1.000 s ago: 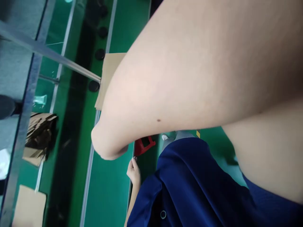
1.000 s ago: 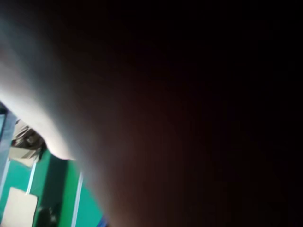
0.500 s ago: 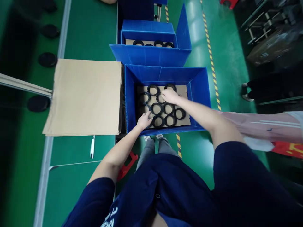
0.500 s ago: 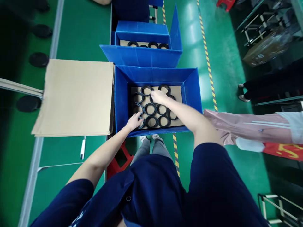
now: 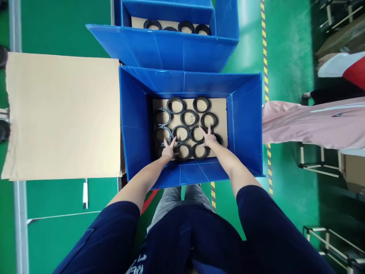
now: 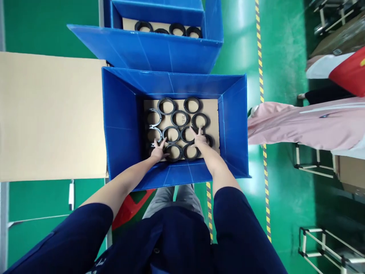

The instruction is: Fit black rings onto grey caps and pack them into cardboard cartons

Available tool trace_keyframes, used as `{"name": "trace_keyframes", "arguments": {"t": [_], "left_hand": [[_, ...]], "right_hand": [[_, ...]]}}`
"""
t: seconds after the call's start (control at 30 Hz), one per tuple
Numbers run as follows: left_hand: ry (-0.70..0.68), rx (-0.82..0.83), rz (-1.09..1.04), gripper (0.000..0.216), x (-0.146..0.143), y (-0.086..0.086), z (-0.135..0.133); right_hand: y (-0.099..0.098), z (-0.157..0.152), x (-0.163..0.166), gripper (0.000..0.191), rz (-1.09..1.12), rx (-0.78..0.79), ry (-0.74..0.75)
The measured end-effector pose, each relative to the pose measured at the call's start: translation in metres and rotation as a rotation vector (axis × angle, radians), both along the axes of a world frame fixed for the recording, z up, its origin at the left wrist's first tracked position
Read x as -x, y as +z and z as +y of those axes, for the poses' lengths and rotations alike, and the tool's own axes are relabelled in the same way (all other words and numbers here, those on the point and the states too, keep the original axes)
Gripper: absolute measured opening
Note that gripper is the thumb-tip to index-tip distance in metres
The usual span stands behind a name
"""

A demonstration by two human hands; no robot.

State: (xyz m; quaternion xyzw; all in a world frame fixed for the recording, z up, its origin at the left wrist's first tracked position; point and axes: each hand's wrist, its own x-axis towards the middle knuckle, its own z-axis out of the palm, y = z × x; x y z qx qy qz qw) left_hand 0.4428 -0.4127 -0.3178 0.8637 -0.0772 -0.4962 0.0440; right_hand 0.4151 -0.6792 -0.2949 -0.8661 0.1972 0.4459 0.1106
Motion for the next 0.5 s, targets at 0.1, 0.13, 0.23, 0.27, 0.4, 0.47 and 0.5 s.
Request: {"name": "trace_keyframes", "arguments": {"t": [0.1, 0.13, 0.23, 0.27, 0.4, 0.47, 0.5], "left_hand": [[0.021, 0.052, -0.051, 0.105, 0.006, -0.003, -0.011], [0.043, 0.049, -0.051, 0.102, 0.007, -0.003, -0.015], [0.145, 0.034, -0.07, 0.09, 0.007, 0.0, -0.023], [0.178, 0.033, -0.081, 0.086, 0.007, 0.002, -0.024], [0.272, 0.048, -0.15, 0.072, 0.0, 0.018, -0.023], [0.296, 0.058, -0.192, 0.069, -0.004, 0.032, -0.02], [0.306, 0.062, -0.212, 0.068, -0.006, 0.041, -0.018]], "right_hand": [[-0.011, -0.011, 0.007, 0.127, -0.018, -0.047, 0.105], [-0.014, -0.013, 0.014, 0.123, -0.022, -0.06, 0.143], [-0.023, -0.012, 0.04, 0.101, 0.0, -0.065, 0.192], [-0.026, -0.011, 0.047, 0.094, 0.008, -0.058, 0.179], [-0.033, -0.009, 0.055, 0.09, -0.028, -0.024, 0.101], [-0.032, -0.01, 0.047, 0.098, -0.051, -0.012, 0.083], [-0.03, -0.012, 0.041, 0.102, -0.056, -0.013, 0.077]]}}
